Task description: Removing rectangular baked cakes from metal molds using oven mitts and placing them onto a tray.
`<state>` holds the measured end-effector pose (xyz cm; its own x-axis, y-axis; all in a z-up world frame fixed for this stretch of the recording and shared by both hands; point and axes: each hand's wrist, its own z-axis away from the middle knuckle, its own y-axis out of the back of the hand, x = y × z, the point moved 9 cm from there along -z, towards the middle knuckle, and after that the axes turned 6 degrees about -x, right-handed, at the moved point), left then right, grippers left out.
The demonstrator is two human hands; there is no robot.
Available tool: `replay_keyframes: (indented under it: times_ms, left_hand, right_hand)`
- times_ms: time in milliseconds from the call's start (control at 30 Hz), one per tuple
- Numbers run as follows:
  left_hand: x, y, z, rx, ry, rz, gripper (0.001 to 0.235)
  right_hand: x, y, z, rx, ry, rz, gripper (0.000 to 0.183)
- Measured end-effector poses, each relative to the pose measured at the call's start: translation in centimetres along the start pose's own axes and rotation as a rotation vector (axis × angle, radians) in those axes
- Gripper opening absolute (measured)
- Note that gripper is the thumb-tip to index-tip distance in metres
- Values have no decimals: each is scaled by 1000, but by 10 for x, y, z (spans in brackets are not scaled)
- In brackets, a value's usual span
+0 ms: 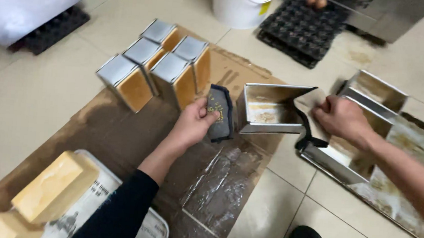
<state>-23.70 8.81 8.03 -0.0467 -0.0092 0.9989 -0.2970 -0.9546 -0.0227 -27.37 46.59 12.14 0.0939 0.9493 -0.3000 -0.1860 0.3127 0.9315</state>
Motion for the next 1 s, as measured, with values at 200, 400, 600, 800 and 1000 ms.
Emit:
replay_keyframes:
  times_ms: [200, 400, 600, 800, 1000]
  left_hand:
    - [44, -99, -57, -77, 28, -113, 20]
    - [41, -197, -133, -219, -48, 17, 22]
    - [23, -285, -167, -291, -8, -160, 22]
    - [16, -323, -182, -375, 25, -328, 27]
    - [3, -324, -186, -345, 133, -397, 29]
  right_hand:
    - [158, 88, 17, 60, -280, 74, 44]
    - [368, 123, 35, 235, -491, 87, 48]
    - [553, 77, 50, 177, -687, 99, 47]
    - [627, 8, 17, 94, -777, 99, 46]
    - [611, 0, -9, 81, -784, 58, 45]
